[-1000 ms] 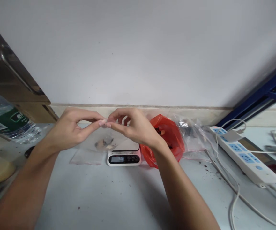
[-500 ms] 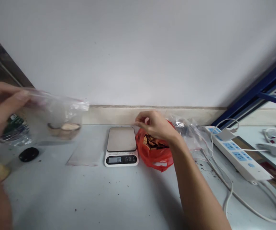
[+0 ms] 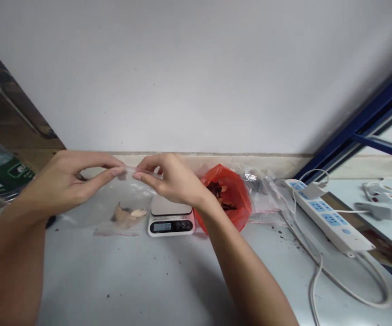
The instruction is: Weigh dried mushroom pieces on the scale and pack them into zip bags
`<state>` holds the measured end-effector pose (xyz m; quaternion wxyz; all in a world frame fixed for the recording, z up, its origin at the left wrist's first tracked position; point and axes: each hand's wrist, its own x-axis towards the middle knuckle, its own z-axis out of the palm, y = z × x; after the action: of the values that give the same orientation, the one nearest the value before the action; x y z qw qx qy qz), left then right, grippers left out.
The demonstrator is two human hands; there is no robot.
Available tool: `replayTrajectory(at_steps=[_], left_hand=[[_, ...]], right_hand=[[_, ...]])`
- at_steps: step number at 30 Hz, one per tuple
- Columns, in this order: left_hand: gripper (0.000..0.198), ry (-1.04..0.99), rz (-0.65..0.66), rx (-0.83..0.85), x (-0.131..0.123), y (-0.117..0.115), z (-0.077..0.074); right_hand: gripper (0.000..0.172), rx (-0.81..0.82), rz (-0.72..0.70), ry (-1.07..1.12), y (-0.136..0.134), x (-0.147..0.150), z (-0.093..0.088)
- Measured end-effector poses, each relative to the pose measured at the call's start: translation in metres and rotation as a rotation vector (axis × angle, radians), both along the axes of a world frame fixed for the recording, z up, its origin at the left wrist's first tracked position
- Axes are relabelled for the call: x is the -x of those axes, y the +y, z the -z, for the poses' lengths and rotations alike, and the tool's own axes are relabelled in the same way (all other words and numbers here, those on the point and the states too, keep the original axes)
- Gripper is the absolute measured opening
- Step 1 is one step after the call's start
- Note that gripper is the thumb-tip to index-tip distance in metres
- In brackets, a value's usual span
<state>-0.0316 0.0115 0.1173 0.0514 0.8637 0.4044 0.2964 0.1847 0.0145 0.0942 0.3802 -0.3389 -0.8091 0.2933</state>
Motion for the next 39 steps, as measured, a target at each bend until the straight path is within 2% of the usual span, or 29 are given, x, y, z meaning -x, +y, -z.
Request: replayTrajectory(at_steps=[5, 10, 14, 17, 21, 24, 26, 28, 30, 32, 34, 37, 39], left_hand=[[0.025, -0.011, 0.038, -0.005, -0.001, -0.003, -0.004], [0.025, -0.008, 0.018, 0.008, 0.001, -0.003, -0.003], [0.029, 0.036, 0.067, 0.022, -0.011, -0.004, 0.000], [0.030, 0.049, 0.094, -0.022, -0.027, -0.006, -0.005], [0.027, 0.063, 0.189, -0.087, -0.060, -0.004, -0.027], [0.027, 0.120, 0.271, -0.077, -0.099, 0.002, -0.046], [0.025, 0.158, 0.360, -0.050, -0.131, 0.004, -0.055], [0.021, 0.136, 0.445, -0.038, -0.163, 0.004, -0.061], [0.019, 0.062, 0.446, -0.078, -0.189, 0.001, -0.062], [0.019, -0.014, 0.417, -0.128, -0.203, 0.000, -0.056], [0.021, -0.074, 0.411, -0.163, -0.206, 0.002, -0.043], [0.023, 0.009, 0.518, -0.091, -0.195, 0.011, -0.010], [0.025, 0.118, 0.497, 0.009, -0.185, 0.019, 0.014]], right_hand=[[0.029, 0.075, -0.017, 0.055, -0.007, -0.008, 0.004], [0.028, 0.130, 0.052, 0.001, -0.023, -0.032, 0.018], [0.037, 0.029, 0.180, -0.111, -0.033, -0.050, 0.030], [0.049, -0.065, 0.287, -0.184, -0.039, -0.065, 0.033], [0.057, -0.077, 0.361, -0.202, -0.048, -0.095, 0.024], [0.048, -0.050, 0.404, -0.171, -0.054, -0.121, 0.007], [0.036, -0.006, 0.320, -0.154, -0.055, -0.136, -0.006], [0.032, 0.039, 0.197, -0.157, -0.053, -0.149, -0.016], [0.020, 0.052, 0.182, -0.160, -0.050, -0.162, -0.022], [0.022, 0.017, 0.316, -0.146, -0.047, -0.180, -0.021], [0.028, -0.085, 0.532, -0.153, -0.045, -0.202, -0.010], [0.043, -0.271, 0.789, -0.291, -0.045, -0.236, 0.025], [0.056, -0.206, 0.750, -0.505, -0.046, -0.253, 0.055]])
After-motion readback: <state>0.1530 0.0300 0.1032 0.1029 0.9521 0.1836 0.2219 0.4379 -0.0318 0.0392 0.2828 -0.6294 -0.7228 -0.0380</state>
